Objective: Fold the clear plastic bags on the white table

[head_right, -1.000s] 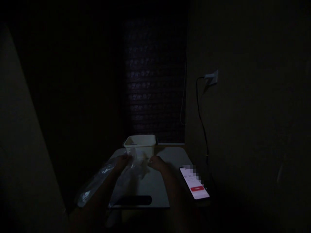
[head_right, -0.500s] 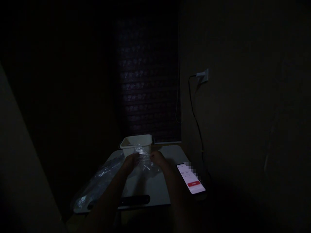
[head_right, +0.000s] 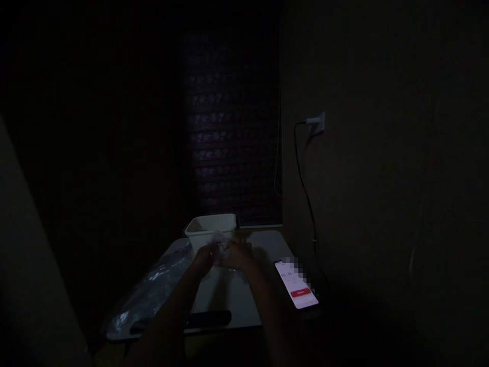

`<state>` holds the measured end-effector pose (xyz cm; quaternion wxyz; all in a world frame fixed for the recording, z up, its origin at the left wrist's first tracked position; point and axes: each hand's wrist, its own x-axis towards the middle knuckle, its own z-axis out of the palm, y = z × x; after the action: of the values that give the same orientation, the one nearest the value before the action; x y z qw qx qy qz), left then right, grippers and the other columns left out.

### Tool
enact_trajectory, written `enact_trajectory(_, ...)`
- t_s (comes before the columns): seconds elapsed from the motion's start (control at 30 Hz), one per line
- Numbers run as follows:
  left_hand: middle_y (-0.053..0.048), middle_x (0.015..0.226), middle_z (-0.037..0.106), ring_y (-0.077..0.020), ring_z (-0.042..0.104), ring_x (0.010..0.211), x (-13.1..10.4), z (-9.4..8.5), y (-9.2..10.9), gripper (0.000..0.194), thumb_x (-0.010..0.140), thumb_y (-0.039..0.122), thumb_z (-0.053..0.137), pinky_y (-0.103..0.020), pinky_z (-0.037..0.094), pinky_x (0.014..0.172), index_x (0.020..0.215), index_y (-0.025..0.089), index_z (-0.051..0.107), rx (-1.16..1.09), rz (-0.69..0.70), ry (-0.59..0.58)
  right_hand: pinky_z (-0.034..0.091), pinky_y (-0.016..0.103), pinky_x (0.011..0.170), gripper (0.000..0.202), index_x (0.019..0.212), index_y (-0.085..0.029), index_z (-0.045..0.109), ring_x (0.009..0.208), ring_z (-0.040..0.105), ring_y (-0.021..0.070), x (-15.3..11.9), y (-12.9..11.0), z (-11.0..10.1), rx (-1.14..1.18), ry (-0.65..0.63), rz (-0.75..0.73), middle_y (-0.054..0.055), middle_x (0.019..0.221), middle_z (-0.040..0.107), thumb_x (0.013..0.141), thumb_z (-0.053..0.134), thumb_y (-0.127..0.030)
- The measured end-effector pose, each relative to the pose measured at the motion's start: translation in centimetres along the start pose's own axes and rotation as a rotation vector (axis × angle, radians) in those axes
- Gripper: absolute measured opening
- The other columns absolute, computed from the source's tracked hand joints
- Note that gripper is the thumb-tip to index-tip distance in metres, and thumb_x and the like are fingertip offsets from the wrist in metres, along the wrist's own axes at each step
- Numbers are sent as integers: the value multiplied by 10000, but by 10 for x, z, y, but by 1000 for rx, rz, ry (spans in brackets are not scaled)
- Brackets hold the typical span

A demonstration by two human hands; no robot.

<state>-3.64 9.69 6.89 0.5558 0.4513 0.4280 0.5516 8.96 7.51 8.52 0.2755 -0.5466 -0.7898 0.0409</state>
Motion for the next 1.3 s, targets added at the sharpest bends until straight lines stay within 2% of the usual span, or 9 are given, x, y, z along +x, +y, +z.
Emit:
enact_trajectory(0.07,-32,639,553,-103,521,567,1,4,-2,136,618,202,494,-199,407,509,718,113,522,-30,15,0,249,329,712,380,758,-217,539,932,314,218,0,-6,-3,-31,0,0,35,947,436,466,569,-458)
enact_trajectory(0.17,-31,612,543,-104,521,535,1,4,-2,115,616,210,502,-214,414,500,681,116,512,-61,8,-3,248,310,707,192,723,-198,552,921,322,202,2,-6,-6,-73,40,43,43,938,451,588,511,-328)
enact_trajectory(0.27,-32,615,534,-111,531,552,-2,0,2,91,632,208,492,-239,428,532,662,122,491,-86,-8,3,255,289,697,132,712,-198,558,892,354,181,4,-1,-9,-73,96,51,35,940,467,628,467,-245)
enact_trajectory(0.47,-59,664,544,-133,544,598,-10,-11,13,96,635,194,502,-245,436,542,676,108,494,-97,-34,-6,270,260,668,145,672,-206,570,821,423,153,4,4,-16,-36,110,47,14,859,528,655,426,-214)
enact_trajectory(0.67,-34,580,534,-128,542,555,-12,-18,17,84,610,185,532,-252,434,536,616,110,495,-59,-47,-30,291,215,669,158,660,-196,572,788,461,130,6,6,-19,19,181,28,10,799,563,647,417,-169)
enact_trajectory(0.8,-21,555,533,-120,538,542,-13,-19,15,90,593,194,542,-249,427,542,600,113,504,-42,-44,-42,320,193,622,171,676,-198,578,735,492,120,10,13,-19,93,220,117,7,778,578,655,409,-183)
enact_trajectory(1.07,-15,556,552,-103,523,536,-18,-21,13,97,496,71,563,-230,411,551,575,110,520,-14,-72,-120,336,179,532,199,713,-186,580,645,518,118,11,28,-24,154,259,294,23,697,595,675,389,-225)
enact_trajectory(1.17,-26,600,568,-113,529,558,-19,-24,12,169,484,50,551,-223,402,531,639,115,535,9,-105,-165,338,179,526,202,717,-175,580,646,519,121,10,34,-24,177,298,319,32,698,594,665,390,-220)
enact_trajectory(1.3,-30,617,570,-120,533,575,-16,-29,7,174,496,76,538,-217,387,522,664,118,534,59,-151,-271,338,175,495,190,642,-160,578,591,515,114,10,43,-19,236,283,290,27,652,589,643,389,-180)
